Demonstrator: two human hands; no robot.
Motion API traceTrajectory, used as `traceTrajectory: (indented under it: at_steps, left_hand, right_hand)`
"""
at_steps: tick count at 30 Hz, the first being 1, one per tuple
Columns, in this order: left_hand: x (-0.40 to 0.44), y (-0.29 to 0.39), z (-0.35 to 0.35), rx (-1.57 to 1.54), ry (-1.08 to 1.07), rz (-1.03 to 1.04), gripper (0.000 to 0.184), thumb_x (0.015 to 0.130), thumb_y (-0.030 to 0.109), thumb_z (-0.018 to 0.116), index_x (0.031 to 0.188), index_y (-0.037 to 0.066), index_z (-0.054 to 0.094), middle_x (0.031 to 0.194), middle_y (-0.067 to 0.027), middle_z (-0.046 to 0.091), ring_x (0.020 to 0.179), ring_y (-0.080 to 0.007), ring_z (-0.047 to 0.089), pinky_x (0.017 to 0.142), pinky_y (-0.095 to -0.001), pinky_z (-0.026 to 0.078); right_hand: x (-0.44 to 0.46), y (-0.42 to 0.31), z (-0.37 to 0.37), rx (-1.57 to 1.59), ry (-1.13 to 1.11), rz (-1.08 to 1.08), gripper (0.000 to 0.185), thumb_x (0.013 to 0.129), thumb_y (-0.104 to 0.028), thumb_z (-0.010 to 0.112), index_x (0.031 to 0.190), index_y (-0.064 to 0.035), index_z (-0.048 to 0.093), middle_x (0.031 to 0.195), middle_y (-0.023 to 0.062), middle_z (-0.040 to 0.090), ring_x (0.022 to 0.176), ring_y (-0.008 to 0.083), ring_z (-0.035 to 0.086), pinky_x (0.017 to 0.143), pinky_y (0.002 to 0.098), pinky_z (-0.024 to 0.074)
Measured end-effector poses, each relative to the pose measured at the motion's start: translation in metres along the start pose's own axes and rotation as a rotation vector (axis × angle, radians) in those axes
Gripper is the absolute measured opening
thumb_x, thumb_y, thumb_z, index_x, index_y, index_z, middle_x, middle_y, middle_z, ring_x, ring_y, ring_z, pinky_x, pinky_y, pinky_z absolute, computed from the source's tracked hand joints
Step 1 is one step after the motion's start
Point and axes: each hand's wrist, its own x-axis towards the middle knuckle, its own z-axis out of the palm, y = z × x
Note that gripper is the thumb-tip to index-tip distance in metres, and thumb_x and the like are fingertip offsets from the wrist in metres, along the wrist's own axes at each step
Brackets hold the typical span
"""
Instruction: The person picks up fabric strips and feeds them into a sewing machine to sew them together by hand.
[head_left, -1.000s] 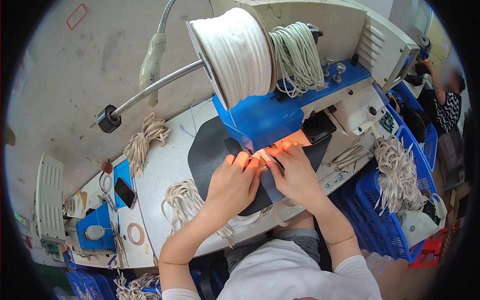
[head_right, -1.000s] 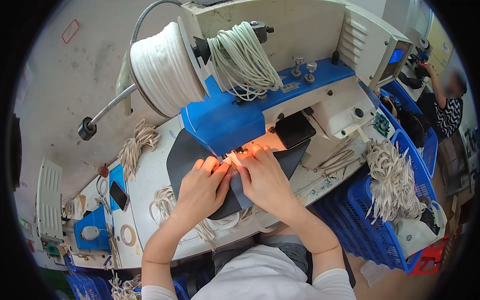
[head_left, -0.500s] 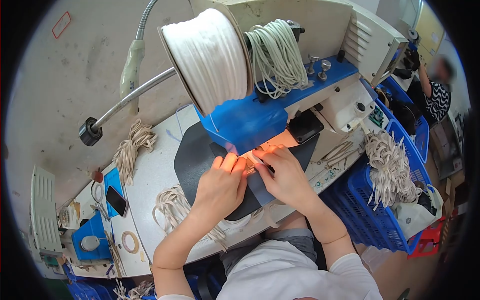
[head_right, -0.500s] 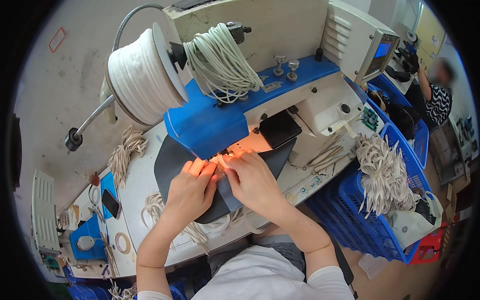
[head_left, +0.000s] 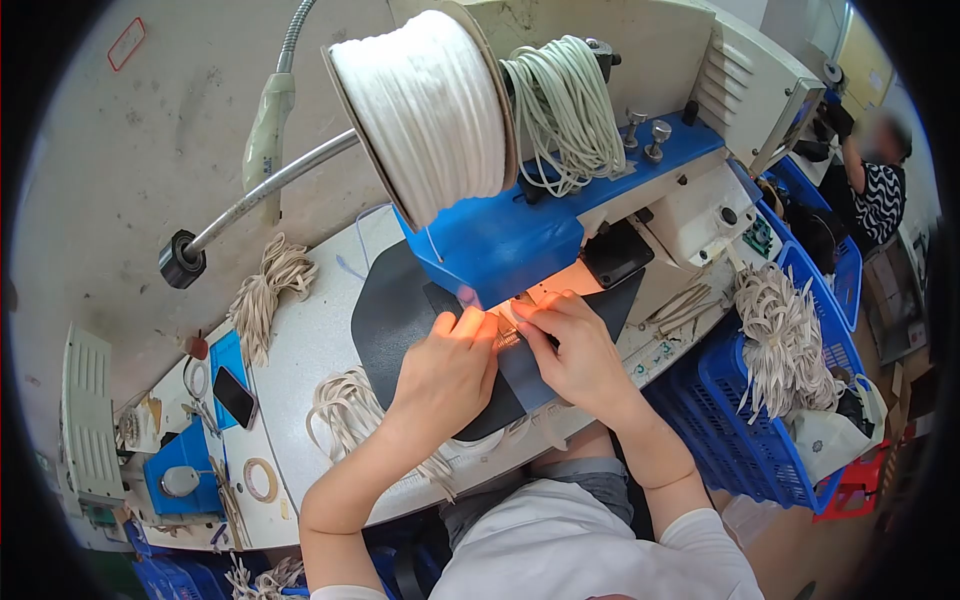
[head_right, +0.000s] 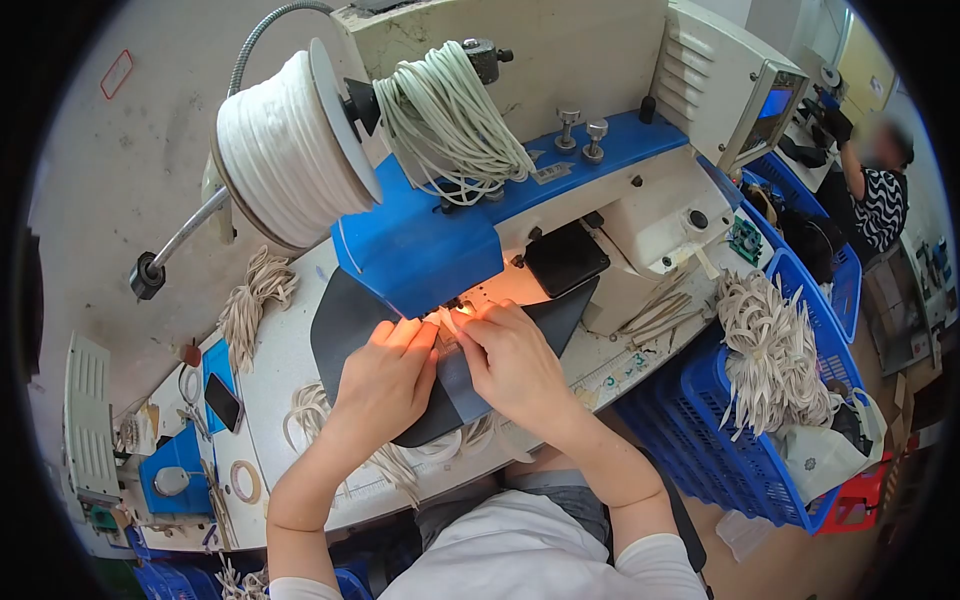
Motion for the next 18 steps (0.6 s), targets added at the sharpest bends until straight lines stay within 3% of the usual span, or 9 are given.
traceTrajectory:
  at_steps: [18]
  left_hand:
    - [-0.0001,-0.001,0.0,0.005,-0.032,-0.003,0.017,0.082,0.012,0.066,0.094,0.001,0.063,0.09,-0.008,0.056,0.08,-0.0239,0.059,0.06,-0.034,0.056]
  right_hand:
    - [-0.0003,0.0016,0.0015,0.021,0.012,-0.018,0.018,0.088,-0.006,0.065,0.104,0.0019,0.069,0.088,0.014,0.062,0.089,0.0318,0.058,0.082,0.0405,0.0488]
